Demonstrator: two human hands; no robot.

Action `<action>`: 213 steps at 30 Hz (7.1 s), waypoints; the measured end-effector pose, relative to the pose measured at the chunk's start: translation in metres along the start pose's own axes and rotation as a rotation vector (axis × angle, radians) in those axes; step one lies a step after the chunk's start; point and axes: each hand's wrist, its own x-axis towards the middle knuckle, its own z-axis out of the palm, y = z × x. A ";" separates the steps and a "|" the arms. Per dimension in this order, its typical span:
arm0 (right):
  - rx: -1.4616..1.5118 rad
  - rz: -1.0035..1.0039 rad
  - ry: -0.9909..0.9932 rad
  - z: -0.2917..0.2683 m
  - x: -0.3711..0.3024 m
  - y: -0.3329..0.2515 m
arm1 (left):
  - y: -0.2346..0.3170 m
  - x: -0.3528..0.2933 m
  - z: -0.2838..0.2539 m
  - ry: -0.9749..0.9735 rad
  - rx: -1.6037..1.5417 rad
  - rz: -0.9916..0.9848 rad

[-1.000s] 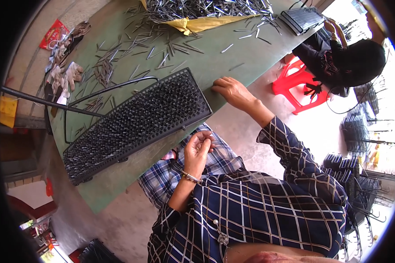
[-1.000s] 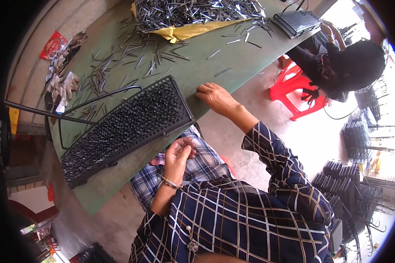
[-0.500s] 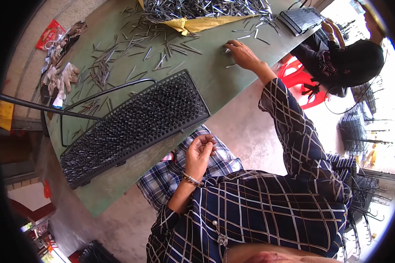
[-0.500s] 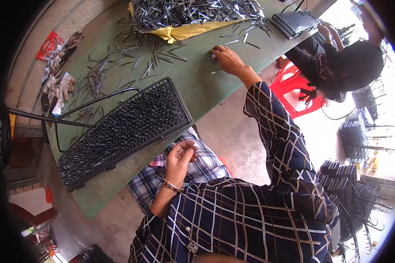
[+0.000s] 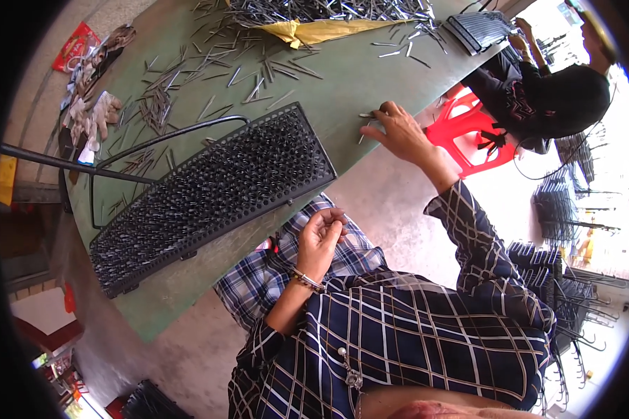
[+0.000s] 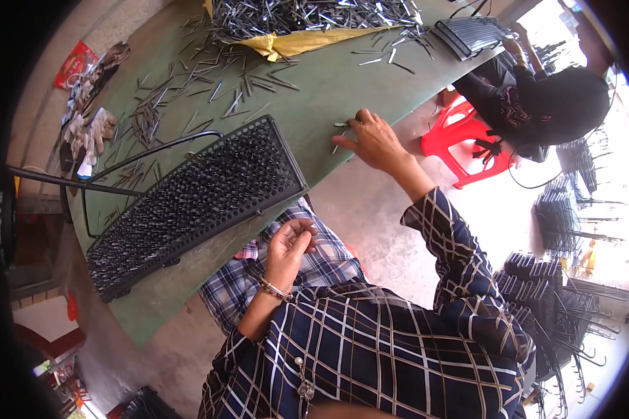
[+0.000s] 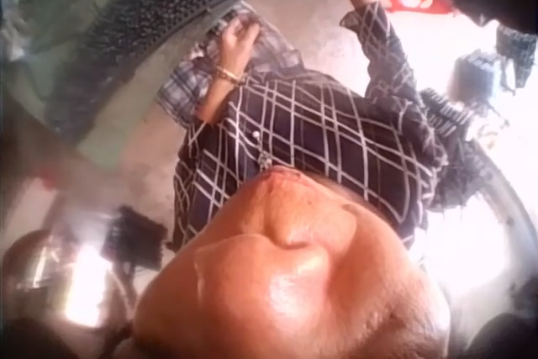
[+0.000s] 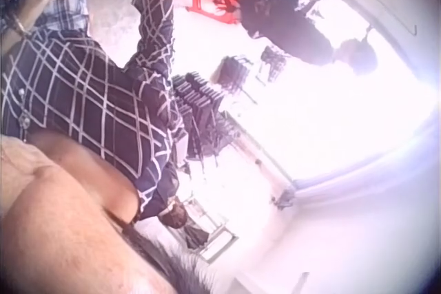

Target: Inserting small metal pins into the holes of a perforated metal grate.

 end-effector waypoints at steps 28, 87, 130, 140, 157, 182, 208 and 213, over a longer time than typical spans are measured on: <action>1.062 0.340 -0.076 -0.028 -0.066 -0.079 | 0.011 -0.006 0.020 -0.118 -0.375 -0.194; 0.514 -0.151 0.442 -0.013 -0.023 -0.125 | 0.017 0.001 0.007 -0.005 -0.092 -0.124; 0.774 -0.093 0.462 -0.028 0.000 -0.120 | 0.020 -0.001 0.009 -0.035 0.269 0.143; 0.542 -0.225 0.481 -0.008 -0.006 -0.117 | 0.021 -0.002 0.006 -0.037 0.304 0.144; 0.710 -0.002 0.477 -0.022 0.018 -0.108 | 0.023 -0.004 -0.005 -0.025 0.334 0.081; 0.238 0.179 0.196 0.052 0.151 -0.041 | 0.024 -0.037 -0.025 0.156 0.219 0.016; 0.890 -0.041 -0.373 -0.052 -0.062 -0.137 | 0.056 -0.039 0.001 0.179 -0.538 -0.138; 1.135 0.152 -0.023 -0.057 -0.045 -0.135 | 0.046 -0.048 -0.010 0.084 -0.354 -0.122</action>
